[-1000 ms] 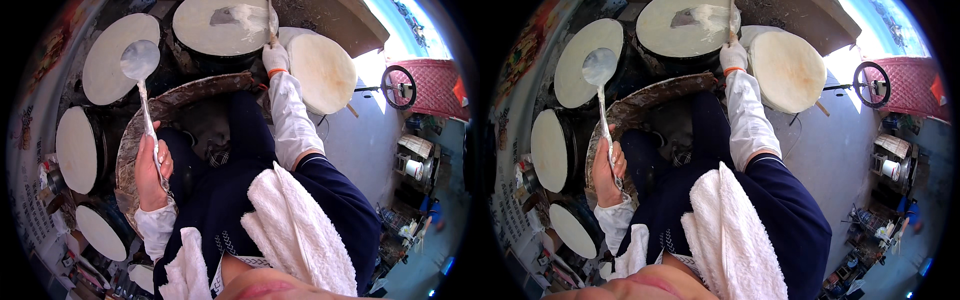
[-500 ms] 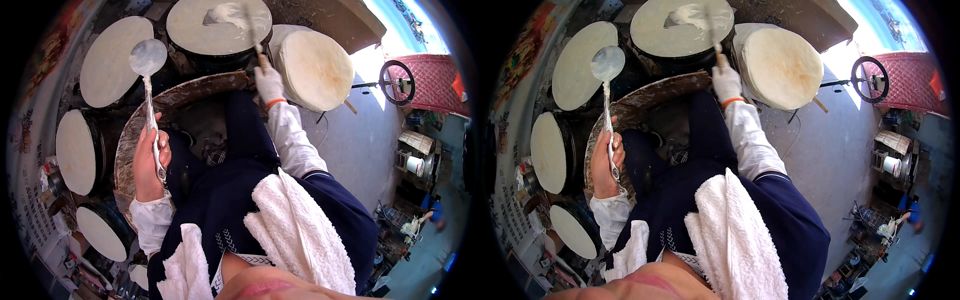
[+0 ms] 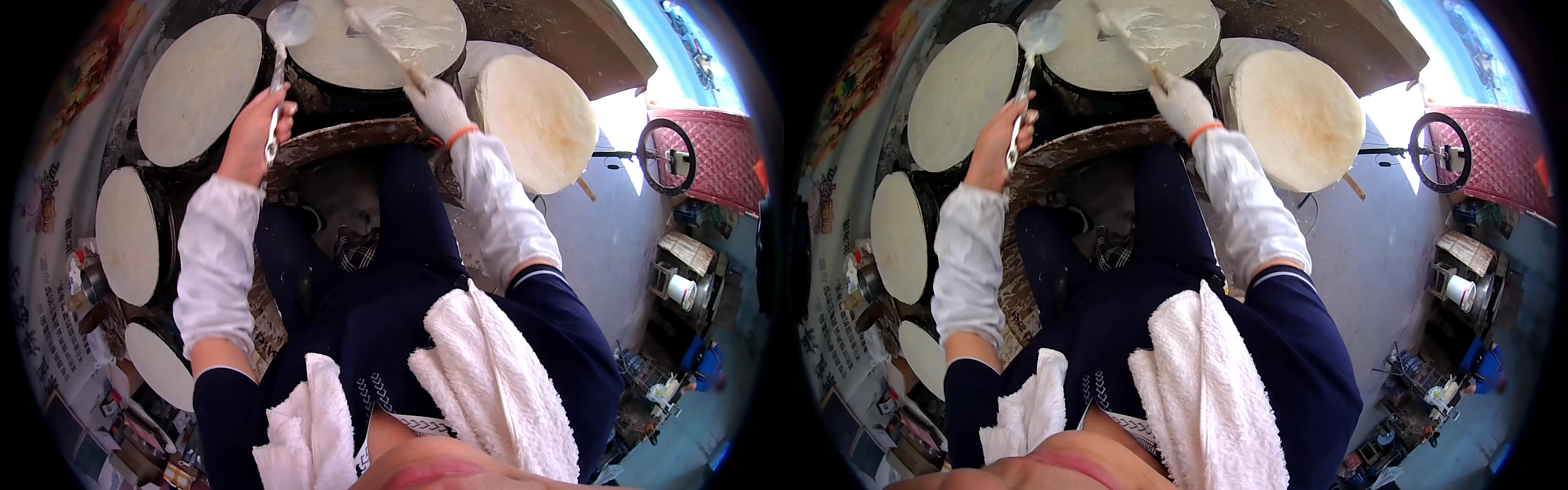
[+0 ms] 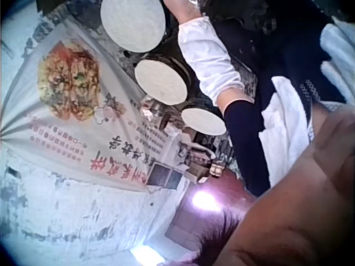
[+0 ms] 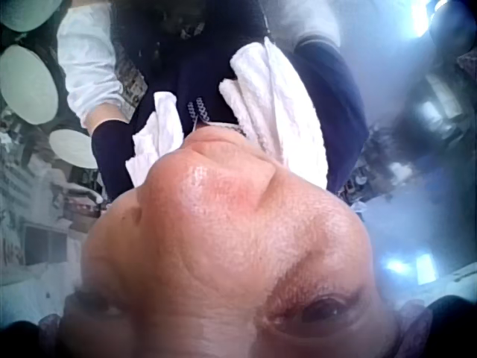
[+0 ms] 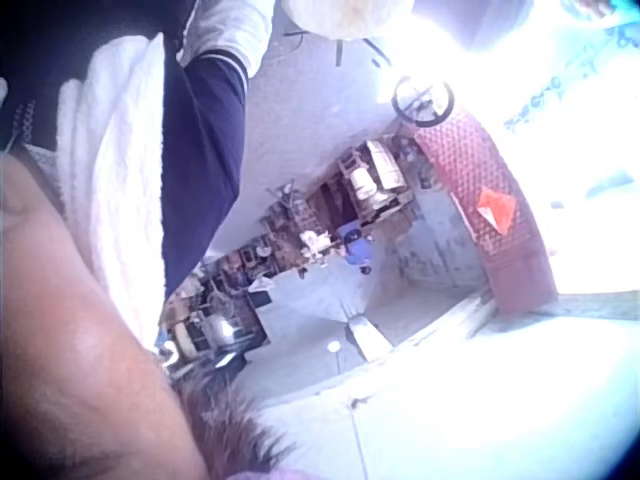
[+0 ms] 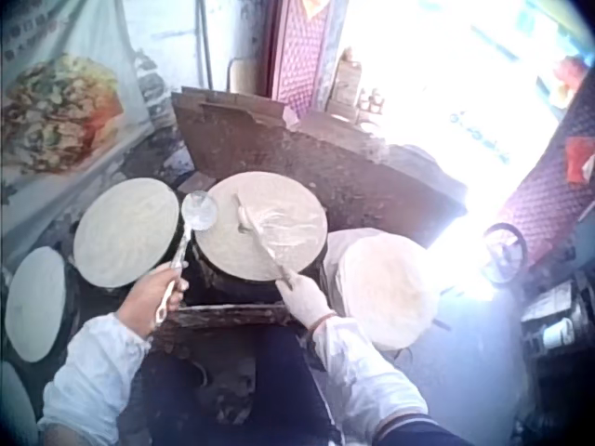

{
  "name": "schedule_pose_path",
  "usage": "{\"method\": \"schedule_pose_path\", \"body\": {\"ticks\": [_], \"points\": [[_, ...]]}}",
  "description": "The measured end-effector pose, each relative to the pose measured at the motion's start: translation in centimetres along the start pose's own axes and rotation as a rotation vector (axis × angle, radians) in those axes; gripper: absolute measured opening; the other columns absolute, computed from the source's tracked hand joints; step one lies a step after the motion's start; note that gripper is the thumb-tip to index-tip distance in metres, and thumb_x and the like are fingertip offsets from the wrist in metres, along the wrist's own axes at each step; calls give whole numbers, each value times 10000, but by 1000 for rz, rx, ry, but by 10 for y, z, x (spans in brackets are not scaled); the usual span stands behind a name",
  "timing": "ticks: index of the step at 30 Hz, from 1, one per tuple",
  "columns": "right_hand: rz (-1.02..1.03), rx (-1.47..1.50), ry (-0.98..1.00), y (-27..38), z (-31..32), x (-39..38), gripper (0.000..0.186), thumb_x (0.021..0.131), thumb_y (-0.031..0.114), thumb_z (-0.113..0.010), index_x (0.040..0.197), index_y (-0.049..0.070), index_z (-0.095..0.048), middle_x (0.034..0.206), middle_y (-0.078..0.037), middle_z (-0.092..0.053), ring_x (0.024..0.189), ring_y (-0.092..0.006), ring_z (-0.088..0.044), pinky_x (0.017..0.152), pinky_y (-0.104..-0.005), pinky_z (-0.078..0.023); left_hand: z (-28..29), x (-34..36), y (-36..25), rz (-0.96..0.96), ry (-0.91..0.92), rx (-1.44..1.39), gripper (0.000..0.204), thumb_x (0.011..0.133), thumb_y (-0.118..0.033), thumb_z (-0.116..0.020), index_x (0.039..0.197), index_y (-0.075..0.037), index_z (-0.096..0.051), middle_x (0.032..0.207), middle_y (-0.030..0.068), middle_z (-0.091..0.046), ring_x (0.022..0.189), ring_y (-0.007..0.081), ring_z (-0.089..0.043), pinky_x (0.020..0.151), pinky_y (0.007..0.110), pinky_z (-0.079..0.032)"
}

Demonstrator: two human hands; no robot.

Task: The person scoops batter from a large metal bowl and pours it onto a circular griddle. They use a wooden spreader to distribute the batter into a thin, round crepe. The person flips the crepe with a spatula and removes the finished product to a stack. This process is repeated continuously across multiple griddles.

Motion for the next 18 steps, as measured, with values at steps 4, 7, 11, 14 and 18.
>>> {"method": "schedule_pose_path", "body": {"ticks": [4,7,11,14,18], "points": [[-131,204,-88,3,4,-60,475,945,288,-593,1376,92,-566,1181,-226,-674,1123,-357,-644,959,-390,-496,-12,50,-6,-20,14,104,190,1029,-218,-536,1137,-61,-539,801,15,-568,552,49,-467,448,203,-360],[-187,422,-245,-13,-18,-70,481,941,260,-610,1382,72,-563,1147,-205,-699,1076,-313,-673,933,-355,-499,-23,70,11,-29,23,179,170,1023,-241,-541,1036,-72,-521,797,27,-580,552,61,-494,451,208,-392],[-397,549,-53,14,-84,-57,473,923,291,-631,1361,116,-599,1075,-162,-725,1003,-218,-689,883,-324,-502,-54,42,38,9,16,28,166,1028,-239,-523,1039,-75,-499,778,45,-567,537,92,-476,464,252,-412],[-277,503,-40,45,-85,-42,459,918,269,-639,1351,120,-608,1096,-168,-723,1014,-232,-697,885,-331,-505,-43,18,16,64,-46,-196,303,1044,-178,-494,1268,26,-484,811,47,-536,540,68,-447,451,222,-381],[-238,364,-145,51,-10,-32,446,930,233,-640,1359,116,-602,1060,-160,-730,982,-197,-701,855,-338,-510,-17,-36,-41,-42,389,-574,306,1051,-127,-468,1277,80,-466,850,58,-510,513,39,-388,431,194,-339]]}}
Point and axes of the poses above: each hand's wrist, its own x-axis towards the middle knuckle, its own z-axis out of the back of the hand, y = z × x, the point moved 8 cm from there along x, towards the middle knuckle
